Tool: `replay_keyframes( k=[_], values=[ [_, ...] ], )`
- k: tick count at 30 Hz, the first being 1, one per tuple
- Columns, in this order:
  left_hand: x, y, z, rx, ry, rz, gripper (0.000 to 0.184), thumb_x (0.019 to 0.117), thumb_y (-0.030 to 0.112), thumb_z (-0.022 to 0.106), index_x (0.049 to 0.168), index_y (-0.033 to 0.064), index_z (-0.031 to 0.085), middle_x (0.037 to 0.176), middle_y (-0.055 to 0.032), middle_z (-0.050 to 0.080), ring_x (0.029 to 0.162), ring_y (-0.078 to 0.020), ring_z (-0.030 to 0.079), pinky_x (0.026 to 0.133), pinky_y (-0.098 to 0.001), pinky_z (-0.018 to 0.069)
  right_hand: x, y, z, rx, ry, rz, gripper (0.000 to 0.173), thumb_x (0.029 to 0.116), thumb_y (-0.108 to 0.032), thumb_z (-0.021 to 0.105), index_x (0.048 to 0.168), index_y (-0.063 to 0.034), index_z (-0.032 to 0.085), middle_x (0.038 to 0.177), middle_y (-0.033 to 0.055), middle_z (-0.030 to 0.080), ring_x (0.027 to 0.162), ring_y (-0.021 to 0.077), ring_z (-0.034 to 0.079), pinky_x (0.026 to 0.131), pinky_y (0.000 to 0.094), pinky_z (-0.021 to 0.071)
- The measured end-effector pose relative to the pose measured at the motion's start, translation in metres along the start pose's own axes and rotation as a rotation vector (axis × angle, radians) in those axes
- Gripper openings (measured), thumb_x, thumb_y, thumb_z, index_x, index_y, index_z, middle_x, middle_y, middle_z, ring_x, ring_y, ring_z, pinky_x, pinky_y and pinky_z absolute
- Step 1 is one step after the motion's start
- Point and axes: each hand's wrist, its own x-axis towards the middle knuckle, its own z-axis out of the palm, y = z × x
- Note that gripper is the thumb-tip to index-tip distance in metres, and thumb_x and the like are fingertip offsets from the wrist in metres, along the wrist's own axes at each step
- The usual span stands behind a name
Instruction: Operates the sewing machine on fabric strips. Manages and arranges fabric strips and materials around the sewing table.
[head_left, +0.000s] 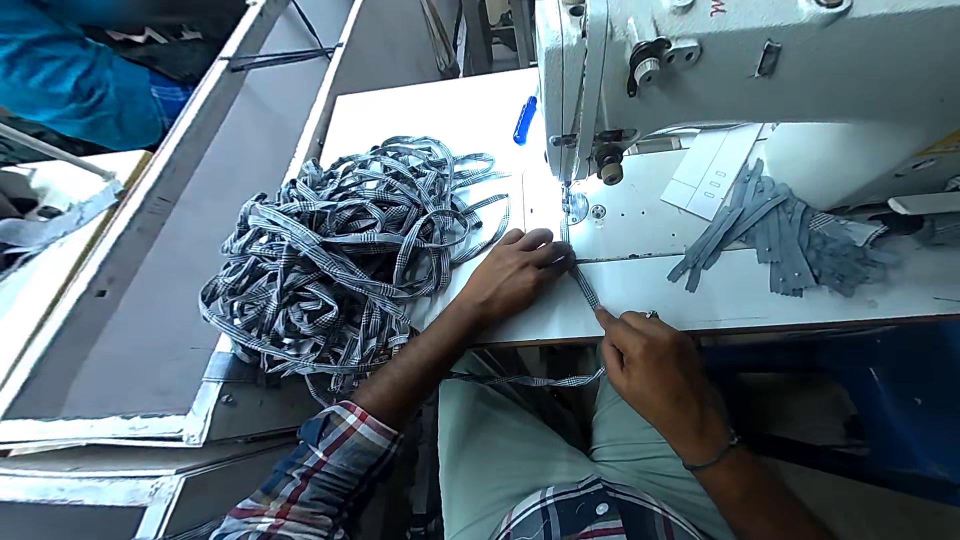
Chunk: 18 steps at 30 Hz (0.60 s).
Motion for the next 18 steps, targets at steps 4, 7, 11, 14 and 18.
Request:
replay_keyframes(
  k=[4, 7, 11, 14, 18],
  values=[
    [0.002, 0.002, -0.003, 0.015, -0.040, -0.026, 0.039, 0.1041, 0.007, 0.044, 0.132, 0.0172, 0.069, 0.140, -0.0008, 0.064, 0.126, -0.0272, 0.057, 0.092, -0.0437, 0.0472, 0.001, -0.002, 0.001, -0.011, -0.005, -0.003, 0.034, 0.0944, -0.014, 0.058, 0.123, -0.0081, 0.076, 0.075, 0.0051, 0.062, 0.066, 0.0211, 0.061, 0.053, 0.0350, 0.0490],
    [0.002, 0.002, -0.004, 0.034, -0.039, -0.043, 0.040, 0.1032, 0.007, 0.044, 0.132, 0.0185, 0.070, 0.140, 0.0001, 0.064, 0.122, -0.0275, 0.058, 0.088, -0.0438, 0.0466, 0.004, -0.005, 0.002, -0.015, -0.007, -0.011, 0.034, 0.0936, -0.013, 0.059, 0.123, -0.0080, 0.076, 0.076, 0.0051, 0.062, 0.065, 0.0213, 0.061, 0.053, 0.0347, 0.0490],
    [0.002, 0.001, -0.006, 0.066, -0.073, -0.062, 0.042, 0.1026, 0.008, 0.044, 0.134, 0.0201, 0.068, 0.142, 0.0027, 0.062, 0.122, -0.0270, 0.056, 0.087, -0.0438, 0.0453, 0.009, -0.007, 0.003, -0.025, -0.029, -0.023, 0.033, 0.0935, -0.013, 0.060, 0.122, -0.0062, 0.075, 0.077, 0.0060, 0.063, 0.066, 0.0217, 0.062, 0.054, 0.0351, 0.0494],
    [0.003, -0.001, -0.006, 0.086, -0.116, -0.079, 0.044, 0.1015, 0.008, 0.045, 0.137, 0.0224, 0.066, 0.146, 0.0038, 0.058, 0.122, -0.0266, 0.054, 0.088, -0.0443, 0.0430, 0.015, -0.008, 0.005, -0.033, -0.036, -0.017, 0.032, 0.0932, -0.013, 0.060, 0.121, -0.0064, 0.076, 0.076, 0.0054, 0.062, 0.065, 0.0215, 0.061, 0.053, 0.0350, 0.0486],
    [0.004, -0.004, -0.004, 0.091, -0.138, -0.110, 0.043, 0.1015, 0.009, 0.046, 0.136, 0.0245, 0.067, 0.149, 0.0061, 0.056, 0.123, -0.0270, 0.053, 0.089, -0.0460, 0.0420, 0.021, -0.011, 0.006, -0.046, -0.047, -0.007, 0.031, 0.0932, -0.013, 0.061, 0.119, -0.0067, 0.076, 0.077, 0.0062, 0.064, 0.067, 0.0224, 0.062, 0.053, 0.0361, 0.0491]
  ],
)
